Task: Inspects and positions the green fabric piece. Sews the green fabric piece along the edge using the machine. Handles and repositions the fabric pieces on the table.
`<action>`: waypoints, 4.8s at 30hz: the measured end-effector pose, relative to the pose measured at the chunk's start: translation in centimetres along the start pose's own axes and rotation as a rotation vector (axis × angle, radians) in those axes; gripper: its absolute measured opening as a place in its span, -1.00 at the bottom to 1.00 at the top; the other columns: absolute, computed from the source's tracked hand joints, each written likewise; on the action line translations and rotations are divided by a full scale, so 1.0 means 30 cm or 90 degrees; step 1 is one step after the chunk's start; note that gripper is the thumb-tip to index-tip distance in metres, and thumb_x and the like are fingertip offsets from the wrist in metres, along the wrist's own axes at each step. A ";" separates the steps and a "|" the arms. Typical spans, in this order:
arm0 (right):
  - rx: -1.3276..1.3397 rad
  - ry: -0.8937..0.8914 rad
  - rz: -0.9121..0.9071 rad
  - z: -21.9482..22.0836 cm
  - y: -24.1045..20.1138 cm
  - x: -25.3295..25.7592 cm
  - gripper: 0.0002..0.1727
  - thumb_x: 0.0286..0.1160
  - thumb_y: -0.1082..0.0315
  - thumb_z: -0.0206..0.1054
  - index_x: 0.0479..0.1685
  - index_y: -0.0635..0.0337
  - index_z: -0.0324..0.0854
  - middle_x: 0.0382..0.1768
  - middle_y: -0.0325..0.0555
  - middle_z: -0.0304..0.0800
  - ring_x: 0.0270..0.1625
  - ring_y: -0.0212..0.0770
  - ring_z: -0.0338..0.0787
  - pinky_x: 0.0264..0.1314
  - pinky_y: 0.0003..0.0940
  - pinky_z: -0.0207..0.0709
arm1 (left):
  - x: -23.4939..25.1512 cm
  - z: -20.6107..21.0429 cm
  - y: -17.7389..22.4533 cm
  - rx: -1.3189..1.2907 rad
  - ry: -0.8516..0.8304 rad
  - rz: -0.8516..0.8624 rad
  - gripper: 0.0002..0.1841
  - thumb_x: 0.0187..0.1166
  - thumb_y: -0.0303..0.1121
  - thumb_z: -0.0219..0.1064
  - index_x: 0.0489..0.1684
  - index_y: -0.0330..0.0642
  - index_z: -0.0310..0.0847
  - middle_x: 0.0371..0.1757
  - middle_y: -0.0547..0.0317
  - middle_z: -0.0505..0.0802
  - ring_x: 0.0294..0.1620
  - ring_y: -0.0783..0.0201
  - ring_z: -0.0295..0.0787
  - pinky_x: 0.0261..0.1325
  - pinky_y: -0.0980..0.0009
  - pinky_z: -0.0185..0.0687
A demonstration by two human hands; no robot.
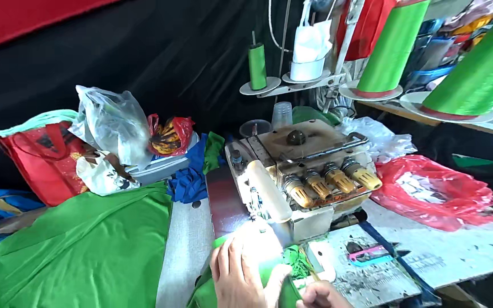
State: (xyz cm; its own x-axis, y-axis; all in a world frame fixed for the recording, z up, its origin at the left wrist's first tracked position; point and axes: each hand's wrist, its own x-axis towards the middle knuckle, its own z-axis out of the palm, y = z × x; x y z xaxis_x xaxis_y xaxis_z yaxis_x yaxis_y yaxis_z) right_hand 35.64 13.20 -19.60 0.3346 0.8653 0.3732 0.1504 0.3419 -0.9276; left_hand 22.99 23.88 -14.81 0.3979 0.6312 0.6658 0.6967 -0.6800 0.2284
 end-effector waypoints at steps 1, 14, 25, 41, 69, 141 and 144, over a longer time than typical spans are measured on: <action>0.009 0.014 0.002 0.004 -0.007 0.014 -0.93 0.58 0.60 0.27 -0.10 0.37 0.51 -0.21 -0.28 0.75 -0.15 -0.63 0.72 0.01 -0.60 0.65 | 0.019 0.003 0.004 -0.007 0.003 -0.013 -0.21 0.38 0.26 0.38 0.05 -0.50 0.73 0.13 -0.31 0.85 0.21 -0.22 0.78 0.41 -0.08 0.48; 0.130 -0.140 0.220 -0.069 -0.037 0.007 -0.81 0.58 0.38 0.35 0.05 0.24 0.70 -0.12 -0.40 0.83 -0.10 -0.59 0.78 0.03 -0.59 0.68 | -0.196 -0.120 -0.166 -0.154 -0.257 -0.251 0.17 0.17 0.31 0.54 0.54 -0.68 0.35 0.58 -0.64 0.45 0.58 -0.59 0.35 0.53 -0.51 0.13; 0.002 -0.237 0.200 -0.103 -0.135 -0.032 -0.75 0.48 0.27 0.49 -0.05 0.23 0.65 -0.26 -0.30 0.77 -0.21 -0.56 0.74 -0.09 -0.61 0.64 | -0.121 -0.319 -0.159 -0.989 -0.134 -0.642 -0.78 0.73 -0.26 0.19 0.04 -0.07 0.75 -0.07 0.18 0.96 -0.01 0.32 0.92 0.11 0.26 0.86; -0.598 0.061 0.020 -0.326 -0.058 0.006 -0.71 0.40 0.05 0.47 -0.23 0.11 0.78 -0.58 -0.15 0.70 -0.59 -0.07 0.71 -0.53 0.09 0.61 | -0.122 -0.177 -0.130 -0.659 -0.365 -0.564 -0.68 0.58 -0.43 0.40 0.24 -0.31 0.59 -0.05 0.17 0.93 0.01 0.38 0.90 0.22 0.33 0.82; -0.031 -0.144 0.150 -0.014 -0.096 -0.052 -0.63 0.80 0.21 0.10 0.05 0.37 0.66 -0.45 -0.11 0.62 -0.43 -0.37 0.55 -0.31 -0.42 0.47 | -0.050 -0.150 -0.018 -0.679 -0.309 -0.626 -0.42 0.30 -0.53 0.59 0.35 -0.35 0.48 0.01 0.04 0.89 0.06 0.28 0.88 0.23 0.30 0.80; 0.091 -0.182 0.085 -0.051 -0.173 0.012 -0.86 0.48 0.58 0.36 -0.04 0.36 0.62 -0.21 -0.27 0.78 -0.23 -0.62 0.70 -0.12 -0.64 0.61 | 0.061 -0.254 -0.148 -0.666 -0.129 -0.512 -0.77 0.31 -0.62 0.53 -0.08 -0.36 0.76 -0.19 0.02 0.94 -0.13 0.26 0.93 0.05 0.34 0.88; 0.108 -0.179 0.071 -0.061 -0.208 0.023 -0.86 0.49 0.57 0.37 -0.04 0.33 0.63 -0.23 -0.33 0.78 -0.24 -0.65 0.69 -0.13 -0.66 0.60 | 0.070 -0.248 -0.148 -0.668 -0.110 -0.497 -0.72 0.26 -0.63 0.56 -0.06 -0.37 0.76 -0.18 0.01 0.94 -0.11 0.24 0.93 0.06 0.33 0.88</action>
State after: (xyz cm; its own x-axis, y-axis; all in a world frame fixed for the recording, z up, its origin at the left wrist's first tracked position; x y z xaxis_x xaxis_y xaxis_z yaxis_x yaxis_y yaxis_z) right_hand 36.64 10.99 -13.53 0.0674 0.9600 0.2717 -0.0381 0.2746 -0.9608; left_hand 16.29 25.43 -9.14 0.2303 0.9727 0.0273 0.0168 -0.0320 0.9993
